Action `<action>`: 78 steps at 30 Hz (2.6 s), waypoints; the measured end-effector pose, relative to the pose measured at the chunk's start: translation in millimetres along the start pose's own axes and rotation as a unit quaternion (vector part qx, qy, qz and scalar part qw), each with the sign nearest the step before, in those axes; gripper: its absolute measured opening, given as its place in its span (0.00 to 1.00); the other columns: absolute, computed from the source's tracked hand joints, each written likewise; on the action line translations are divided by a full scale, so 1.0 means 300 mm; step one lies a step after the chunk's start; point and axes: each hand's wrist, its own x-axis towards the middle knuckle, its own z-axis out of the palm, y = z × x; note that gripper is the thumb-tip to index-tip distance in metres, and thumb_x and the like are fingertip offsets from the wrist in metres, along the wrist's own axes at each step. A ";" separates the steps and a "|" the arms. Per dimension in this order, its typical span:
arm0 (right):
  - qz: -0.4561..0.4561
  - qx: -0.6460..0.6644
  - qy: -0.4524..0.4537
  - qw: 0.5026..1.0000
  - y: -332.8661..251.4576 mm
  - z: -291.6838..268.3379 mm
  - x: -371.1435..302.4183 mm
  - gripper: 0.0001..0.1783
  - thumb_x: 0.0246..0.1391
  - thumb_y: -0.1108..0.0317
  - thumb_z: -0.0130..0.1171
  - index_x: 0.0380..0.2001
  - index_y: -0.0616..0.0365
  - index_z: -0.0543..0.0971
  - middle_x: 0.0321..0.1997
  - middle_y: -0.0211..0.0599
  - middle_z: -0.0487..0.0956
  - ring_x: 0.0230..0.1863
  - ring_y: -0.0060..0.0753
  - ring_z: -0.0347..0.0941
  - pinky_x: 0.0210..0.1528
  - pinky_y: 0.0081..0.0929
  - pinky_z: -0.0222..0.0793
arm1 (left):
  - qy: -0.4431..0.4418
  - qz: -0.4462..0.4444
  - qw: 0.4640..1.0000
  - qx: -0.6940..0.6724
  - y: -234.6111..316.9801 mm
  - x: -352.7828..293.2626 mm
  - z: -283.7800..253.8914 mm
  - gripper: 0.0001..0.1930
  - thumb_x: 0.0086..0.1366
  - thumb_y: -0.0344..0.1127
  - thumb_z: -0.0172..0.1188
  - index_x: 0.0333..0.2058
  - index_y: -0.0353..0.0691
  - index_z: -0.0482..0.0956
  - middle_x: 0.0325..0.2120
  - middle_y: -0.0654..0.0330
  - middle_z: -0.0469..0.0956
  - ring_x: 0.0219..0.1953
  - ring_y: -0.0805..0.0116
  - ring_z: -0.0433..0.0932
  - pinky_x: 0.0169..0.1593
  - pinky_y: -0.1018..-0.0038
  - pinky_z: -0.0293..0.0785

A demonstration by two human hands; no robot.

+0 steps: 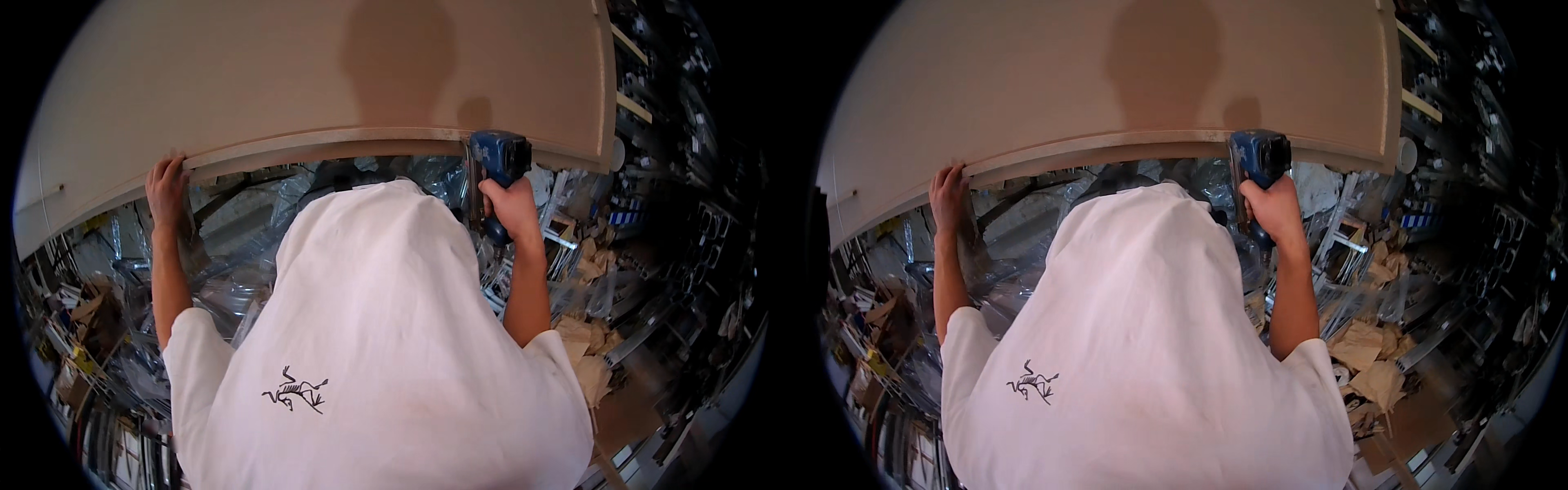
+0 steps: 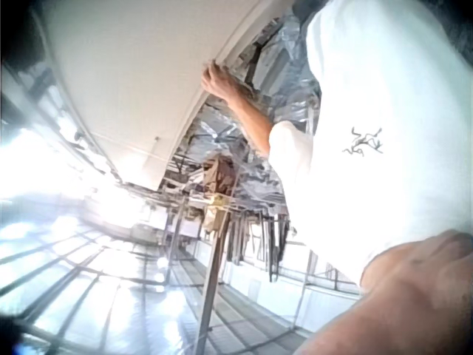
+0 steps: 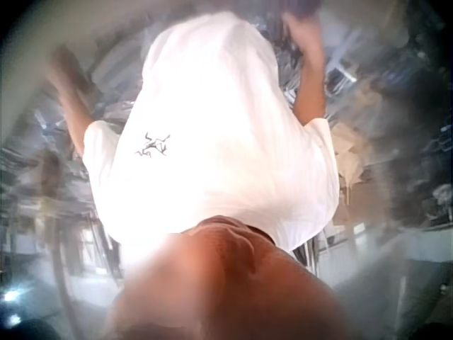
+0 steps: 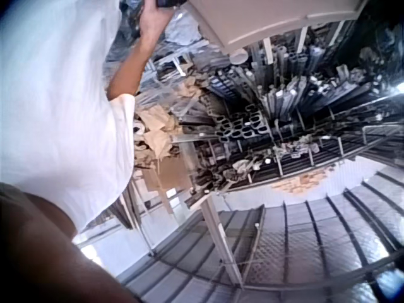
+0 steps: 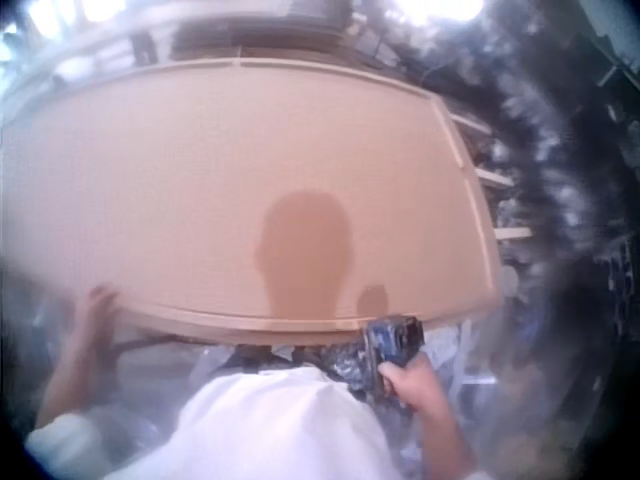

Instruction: The person uses a pneumatic nail gun to attach thin wooden strips to the edges of large curved panels. They position the strips, fire the nail gun, and move along the panel edges to secure the trim.

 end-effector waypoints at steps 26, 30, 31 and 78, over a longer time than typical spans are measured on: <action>0.001 0.017 -0.005 1.000 -0.042 0.075 -0.003 0.04 0.54 0.73 0.63 0.33 0.61 0.81 0.18 0.29 0.76 0.16 0.22 0.70 0.20 0.27 0.67 | 0.046 0.000 0.999 -0.021 0.035 0.002 0.022 0.21 0.57 0.31 0.70 0.51 0.47 0.83 0.45 0.59 0.79 0.51 0.54 0.77 0.56 0.58 0.73; 0.001 0.010 -0.010 1.000 -0.021 0.068 0.006 0.04 0.55 0.73 0.63 0.34 0.61 0.81 0.18 0.29 0.76 0.17 0.22 0.71 0.21 0.26 0.67 | 0.044 0.019 0.999 0.014 0.019 0.003 0.025 0.21 0.57 0.32 0.70 0.51 0.47 0.83 0.45 0.60 0.79 0.52 0.54 0.76 0.56 0.58 0.73; 0.003 0.013 -0.012 1.000 -0.021 0.067 0.007 0.04 0.55 0.73 0.63 0.34 0.61 0.80 0.18 0.29 0.76 0.17 0.22 0.71 0.21 0.26 0.67 | 0.049 0.020 0.998 0.018 0.012 -0.005 0.032 0.21 0.57 0.32 0.70 0.51 0.47 0.83 0.45 0.60 0.79 0.52 0.54 0.76 0.56 0.58 0.73; -0.044 -0.090 -0.101 0.990 -0.181 0.344 0.002 0.05 0.51 0.77 0.60 0.34 0.63 0.80 0.22 0.30 0.76 0.17 0.23 0.70 0.21 0.26 0.66 | 0.087 0.009 0.996 -0.018 0.085 0.008 0.020 0.22 0.55 0.33 0.70 0.50 0.46 0.83 0.46 0.60 0.79 0.54 0.53 0.76 0.63 0.57 0.69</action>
